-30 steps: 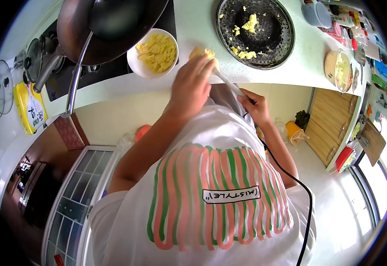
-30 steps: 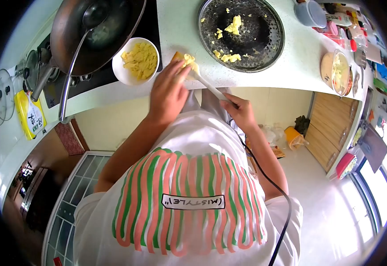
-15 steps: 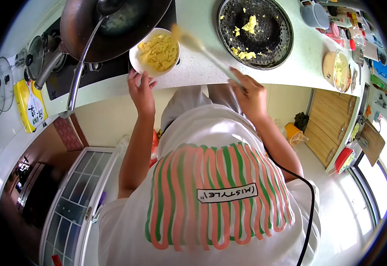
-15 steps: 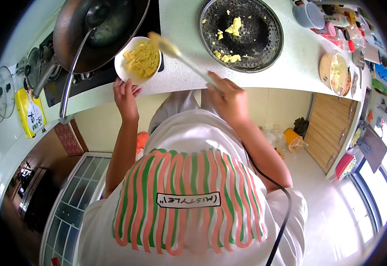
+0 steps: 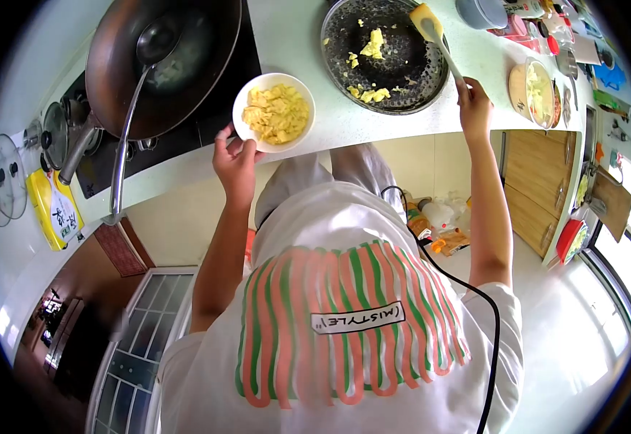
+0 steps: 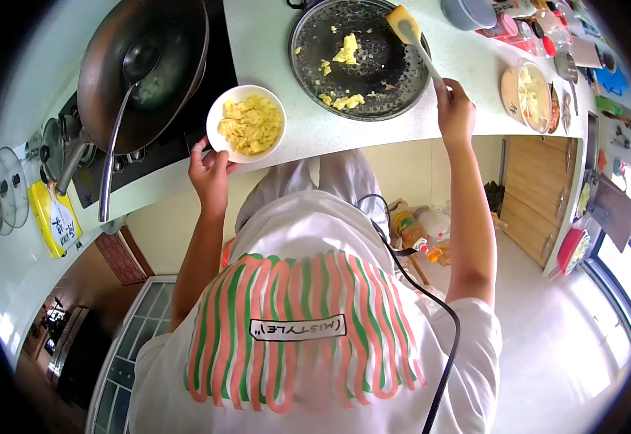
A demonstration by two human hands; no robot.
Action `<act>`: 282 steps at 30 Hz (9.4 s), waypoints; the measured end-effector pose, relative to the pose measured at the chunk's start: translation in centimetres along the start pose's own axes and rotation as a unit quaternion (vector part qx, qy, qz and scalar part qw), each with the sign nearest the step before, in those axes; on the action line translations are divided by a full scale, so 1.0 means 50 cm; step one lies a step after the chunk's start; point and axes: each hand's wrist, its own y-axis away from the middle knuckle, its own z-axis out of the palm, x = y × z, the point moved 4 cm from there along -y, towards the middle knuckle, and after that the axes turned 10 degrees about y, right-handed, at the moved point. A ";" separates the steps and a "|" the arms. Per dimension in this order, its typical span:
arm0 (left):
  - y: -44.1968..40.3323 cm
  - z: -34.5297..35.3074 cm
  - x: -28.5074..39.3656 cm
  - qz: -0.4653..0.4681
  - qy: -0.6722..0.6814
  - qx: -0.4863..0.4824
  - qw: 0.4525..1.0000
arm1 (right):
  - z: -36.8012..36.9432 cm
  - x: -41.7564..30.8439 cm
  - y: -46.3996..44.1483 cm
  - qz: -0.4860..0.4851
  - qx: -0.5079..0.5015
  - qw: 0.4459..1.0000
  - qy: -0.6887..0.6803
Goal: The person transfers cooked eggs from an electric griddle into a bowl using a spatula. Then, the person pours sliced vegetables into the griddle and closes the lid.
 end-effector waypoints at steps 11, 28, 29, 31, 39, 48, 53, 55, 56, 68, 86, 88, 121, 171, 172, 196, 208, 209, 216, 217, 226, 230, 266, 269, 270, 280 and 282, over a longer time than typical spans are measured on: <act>-0.003 0.022 -0.033 -0.051 -0.022 -0.067 0.996 | -0.009 -0.043 0.121 -0.174 0.005 0.983 0.053; 0.000 0.036 -0.082 -0.035 -0.052 -0.063 0.996 | 0.008 0.013 0.063 -0.119 0.014 0.992 0.045; 0.003 0.039 -0.080 -0.033 -0.061 -0.055 0.996 | 0.020 0.022 0.064 -0.122 -0.003 0.991 0.052; 0.009 0.051 -0.066 -0.030 -0.073 -0.011 0.997 | 0.030 0.023 0.075 -0.159 -0.067 0.982 0.075; 0.009 -0.150 -0.187 0.209 -0.344 0.417 0.815 | 0.011 -0.015 -0.089 -0.197 0.055 0.978 0.045; -0.073 -0.123 -0.157 0.031 -0.216 0.641 0.736 | 0.021 -0.079 -0.104 -0.413 -0.069 0.907 0.055; -0.071 -0.134 -0.161 0.061 -0.251 0.633 0.730 | -0.003 -0.043 -0.171 -0.342 -0.028 0.938 0.039; -0.073 -0.130 -0.156 0.042 -0.265 0.634 0.725 | 0.007 -0.056 -0.215 -0.363 0.021 0.930 0.057; -0.070 -0.120 -0.147 0.023 -0.269 0.633 0.725 | 0.012 -0.071 -0.227 -0.374 0.037 0.925 0.064; -0.063 -0.113 -0.137 0.048 -0.232 0.631 0.739 | -0.011 -0.118 -0.185 -0.619 -0.102 0.777 0.054; -0.063 -0.114 -0.139 0.009 -0.245 0.628 0.739 | -0.019 -0.139 -0.202 -0.613 -0.154 0.773 0.056; -0.065 -0.114 -0.140 0.008 -0.236 0.627 0.742 | -0.037 -0.124 -0.203 -0.574 -0.140 0.805 0.053; -0.070 -0.115 -0.140 -0.005 -0.261 0.625 0.736 | -0.050 -0.008 -0.279 -0.367 0.044 0.923 0.107; -0.073 -0.109 -0.145 -0.010 -0.259 0.640 0.723 | 0.018 0.078 -0.062 -0.235 -0.004 0.971 0.049; -0.071 -0.114 -0.151 -0.014 -0.258 0.641 0.722 | 0.016 0.079 -0.065 -0.186 -0.006 0.981 0.046; -0.079 -0.120 -0.153 -0.017 -0.263 0.653 0.710 | 0.011 0.143 -0.087 -0.173 -0.037 0.982 0.061; -0.094 -0.146 -0.175 -0.003 -0.273 0.684 0.676 | -0.065 0.180 -0.092 -0.269 -0.067 0.959 0.057; -0.092 -0.144 -0.174 -0.010 -0.264 0.679 0.685 | -0.059 0.186 -0.094 -0.271 -0.076 0.957 0.064; -0.086 -0.137 -0.172 0.012 -0.264 0.675 0.689 | -0.021 0.167 0.003 -0.277 -0.127 0.951 0.042; -0.088 -0.139 -0.172 0.014 -0.264 0.677 0.687 | -0.021 0.158 0.017 -0.279 -0.120 0.952 0.028; -0.085 -0.127 -0.163 0.006 -0.251 0.677 0.692 | -0.042 0.156 -0.042 -0.270 -0.107 0.957 0.001; -0.080 -0.119 -0.157 0.005 -0.220 0.676 0.704 | -0.091 0.149 -0.127 -0.325 -0.132 0.934 0.071; -0.082 -0.117 -0.150 -0.035 -0.278 0.671 0.686 | -0.118 -0.093 -0.234 -0.337 -0.471 0.790 0.202; -0.081 -0.119 -0.153 -0.008 -0.266 0.673 0.690 | -0.115 -0.094 -0.234 -0.320 -0.485 0.790 0.197; -0.082 -0.118 -0.154 -0.008 -0.268 0.674 0.688 | -0.114 -0.095 -0.235 -0.305 -0.494 0.791 0.196; -0.086 -0.133 -0.163 0.010 -0.288 0.667 0.687 | -0.112 -0.094 -0.220 -0.199 -0.542 0.798 0.173; -0.085 -0.130 -0.161 -0.001 -0.290 0.666 0.687 | -0.109 -0.084 -0.212 -0.191 -0.547 0.799 0.162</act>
